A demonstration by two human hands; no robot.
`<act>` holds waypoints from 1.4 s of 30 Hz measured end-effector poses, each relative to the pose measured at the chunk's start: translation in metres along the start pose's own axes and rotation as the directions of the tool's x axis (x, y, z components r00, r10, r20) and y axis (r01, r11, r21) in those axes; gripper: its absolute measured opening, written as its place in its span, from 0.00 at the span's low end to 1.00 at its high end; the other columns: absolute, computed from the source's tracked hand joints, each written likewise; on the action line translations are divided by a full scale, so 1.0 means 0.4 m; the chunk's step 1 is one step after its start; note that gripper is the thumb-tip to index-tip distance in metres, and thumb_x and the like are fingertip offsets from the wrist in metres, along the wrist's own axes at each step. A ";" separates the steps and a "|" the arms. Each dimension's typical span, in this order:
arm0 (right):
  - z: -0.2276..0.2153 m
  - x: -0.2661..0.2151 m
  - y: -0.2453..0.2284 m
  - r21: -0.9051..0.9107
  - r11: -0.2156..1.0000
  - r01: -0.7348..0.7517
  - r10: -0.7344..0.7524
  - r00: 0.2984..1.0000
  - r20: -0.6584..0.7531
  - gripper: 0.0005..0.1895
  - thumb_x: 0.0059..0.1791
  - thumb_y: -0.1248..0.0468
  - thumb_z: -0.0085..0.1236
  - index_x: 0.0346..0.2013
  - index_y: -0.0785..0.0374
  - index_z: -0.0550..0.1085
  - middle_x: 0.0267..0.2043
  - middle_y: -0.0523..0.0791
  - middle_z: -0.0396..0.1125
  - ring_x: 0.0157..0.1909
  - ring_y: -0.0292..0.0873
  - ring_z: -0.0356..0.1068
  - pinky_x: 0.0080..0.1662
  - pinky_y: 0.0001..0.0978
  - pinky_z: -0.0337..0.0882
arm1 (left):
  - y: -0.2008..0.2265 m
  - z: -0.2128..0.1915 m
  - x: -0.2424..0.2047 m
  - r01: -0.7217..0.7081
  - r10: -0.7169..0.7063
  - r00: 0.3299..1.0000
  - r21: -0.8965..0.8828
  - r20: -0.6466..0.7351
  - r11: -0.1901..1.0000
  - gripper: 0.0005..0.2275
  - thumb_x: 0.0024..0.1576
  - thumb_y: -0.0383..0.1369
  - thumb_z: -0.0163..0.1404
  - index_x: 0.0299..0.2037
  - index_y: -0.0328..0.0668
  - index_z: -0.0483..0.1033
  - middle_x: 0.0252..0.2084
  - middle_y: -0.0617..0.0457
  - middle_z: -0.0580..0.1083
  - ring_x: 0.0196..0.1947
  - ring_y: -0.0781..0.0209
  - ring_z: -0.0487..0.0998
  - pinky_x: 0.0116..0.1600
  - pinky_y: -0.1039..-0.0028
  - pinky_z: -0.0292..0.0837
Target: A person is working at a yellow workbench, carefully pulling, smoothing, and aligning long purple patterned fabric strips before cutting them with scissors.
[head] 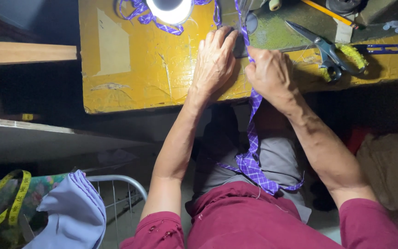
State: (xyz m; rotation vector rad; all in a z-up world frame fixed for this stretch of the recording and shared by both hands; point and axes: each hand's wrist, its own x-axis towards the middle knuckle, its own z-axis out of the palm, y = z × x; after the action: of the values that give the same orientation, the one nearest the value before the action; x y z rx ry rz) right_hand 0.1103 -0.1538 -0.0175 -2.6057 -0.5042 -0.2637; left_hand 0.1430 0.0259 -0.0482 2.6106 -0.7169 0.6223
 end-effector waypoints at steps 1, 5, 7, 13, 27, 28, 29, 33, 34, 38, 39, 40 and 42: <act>-0.006 0.006 0.012 0.001 1.000 -0.002 0.002 1.000 0.008 0.24 0.47 0.74 0.47 0.58 0.76 0.76 0.19 0.49 0.72 0.13 0.40 0.64 0.12 0.33 0.63 | -0.002 0.002 0.000 0.005 -0.005 1.000 -0.004 0.005 1.000 0.19 0.59 0.27 0.47 0.61 0.39 0.67 0.61 0.44 0.68 0.54 0.46 0.71 0.49 0.58 0.68; -0.100 0.017 -0.007 0.259 0.904 -0.339 0.292 0.935 0.203 0.19 0.44 0.70 0.52 0.50 0.63 0.78 0.30 0.48 0.74 0.23 0.47 0.72 0.26 0.42 0.73 | -0.008 0.010 -0.004 -0.006 0.006 1.000 0.011 -0.014 1.000 0.19 0.59 0.26 0.48 0.61 0.38 0.67 0.61 0.43 0.68 0.55 0.46 0.71 0.49 0.59 0.70; -0.142 0.010 -0.015 0.327 0.788 -0.522 0.407 0.840 0.360 0.21 0.47 0.72 0.55 0.55 0.67 0.73 0.38 0.51 0.77 0.27 0.48 0.78 0.26 0.39 0.77 | -0.010 0.011 -0.004 -0.010 0.010 1.000 0.008 -0.020 1.000 0.18 0.59 0.26 0.48 0.61 0.38 0.67 0.61 0.42 0.68 0.55 0.45 0.71 0.50 0.58 0.70; -0.143 -0.085 0.036 0.441 0.664 -0.604 0.417 0.789 0.452 0.16 0.42 0.80 0.52 0.43 0.73 0.76 0.30 0.54 0.76 0.25 0.43 0.75 0.28 0.28 0.76 | -0.018 0.018 -0.007 -0.030 0.032 0.999 0.034 -0.033 0.999 0.20 0.56 0.24 0.50 0.60 0.38 0.68 0.60 0.42 0.68 0.52 0.46 0.71 0.46 0.60 0.69; -0.060 -0.206 0.025 0.005 1.000 0.007 -0.006 0.991 -0.137 0.24 0.51 0.73 0.53 0.60 0.67 0.81 0.14 0.42 0.57 0.16 0.39 0.50 0.21 0.38 0.54 | 0.013 -0.044 0.007 -0.270 0.271 0.963 -0.093 -0.004 0.958 0.19 0.53 0.22 0.47 0.54 0.48 0.79 0.54 0.45 0.69 0.50 0.47 0.69 0.44 0.58 0.62; -0.061 -0.204 0.024 0.006 1.000 0.005 -0.005 0.991 -0.136 0.24 0.51 0.73 0.53 0.60 0.67 0.81 0.14 0.42 0.57 0.16 0.39 0.50 0.21 0.38 0.54 | 0.013 -0.042 0.006 -0.269 0.270 0.963 -0.094 -0.002 0.959 0.19 0.53 0.22 0.47 0.54 0.48 0.79 0.54 0.45 0.69 0.50 0.47 0.69 0.44 0.58 0.62; -0.061 -0.203 0.023 -0.016 1.000 0.014 -0.016 0.991 -0.134 0.24 0.50 0.74 0.53 0.60 0.66 0.82 0.15 0.44 0.58 0.16 0.41 0.52 0.22 0.39 0.56 | 0.012 -0.039 0.006 -0.270 0.269 0.963 -0.087 -0.019 0.959 0.18 0.52 0.21 0.48 0.53 0.46 0.79 0.54 0.46 0.70 0.51 0.47 0.69 0.43 0.58 0.63; -0.047 -0.202 0.032 -0.102 0.994 0.036 -0.050 0.989 -0.138 0.23 0.49 0.72 0.55 0.58 0.63 0.83 0.17 0.44 0.63 0.17 0.44 0.56 0.23 0.40 0.58 | 0.003 -0.031 0.005 -0.286 0.284 0.958 -0.061 -0.029 0.956 0.16 0.51 0.23 0.52 0.50 0.41 0.77 0.53 0.49 0.71 0.50 0.47 0.68 0.43 0.58 0.64; -0.044 -0.202 0.033 -0.100 0.994 0.034 -0.048 0.989 -0.138 0.23 0.49 0.72 0.55 0.58 0.63 0.83 0.17 0.44 0.63 0.17 0.44 0.56 0.23 0.40 0.58 | 0.007 -0.035 0.004 -0.285 0.284 0.958 -0.061 -0.027 0.956 0.16 0.51 0.23 0.52 0.50 0.41 0.77 0.53 0.49 0.71 0.50 0.47 0.68 0.43 0.58 0.64; -0.030 -0.200 0.044 -0.138 0.990 0.028 -0.044 0.992 -0.119 0.27 0.45 0.70 0.53 0.57 0.61 0.84 0.16 0.44 0.62 0.18 0.44 0.58 0.22 0.40 0.58 | 0.021 -0.046 0.007 -0.282 0.283 0.956 -0.026 0.081 0.959 0.21 0.55 0.26 0.49 0.61 0.42 0.72 0.63 0.52 0.70 0.54 0.48 0.69 0.48 0.58 0.65; -0.027 -0.198 0.049 -0.144 0.989 0.028 -0.043 0.994 -0.105 0.28 0.43 0.69 0.51 0.57 0.60 0.84 0.16 0.44 0.61 0.18 0.46 0.59 0.21 0.42 0.58 | 0.023 -0.048 0.010 -0.288 0.282 0.946 0.015 0.160 0.957 0.24 0.57 0.28 0.47 0.67 0.45 0.68 0.69 0.53 0.68 0.57 0.47 0.70 0.50 0.58 0.66; -0.026 -0.200 0.049 -0.144 0.989 0.028 -0.044 0.993 -0.108 0.28 0.43 0.69 0.51 0.57 0.60 0.84 0.16 0.44 0.61 0.18 0.46 0.59 0.21 0.42 0.58 | 0.026 -0.047 0.010 -0.291 0.284 0.945 0.018 0.158 0.957 0.24 0.57 0.28 0.47 0.67 0.45 0.68 0.69 0.53 0.68 0.57 0.47 0.70 0.50 0.58 0.66; -0.026 -0.195 0.050 -0.207 0.978 0.027 -0.039 0.998 -0.054 0.30 0.42 0.67 0.52 0.59 0.56 0.83 0.15 0.43 0.60 0.17 0.47 0.60 0.22 0.44 0.61 | 0.029 -0.048 0.016 -0.321 0.320 0.942 -0.008 0.103 0.947 0.21 0.54 0.28 0.47 0.60 0.45 0.76 0.62 0.52 0.72 0.51 0.47 0.70 0.47 0.57 0.63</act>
State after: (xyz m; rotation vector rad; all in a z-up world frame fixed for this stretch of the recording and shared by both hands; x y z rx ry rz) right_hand 0.0461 -0.1992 -0.0375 -2.7826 -0.5248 -0.4213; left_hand 0.1356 0.0224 -0.0262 2.5688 -1.1905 0.5831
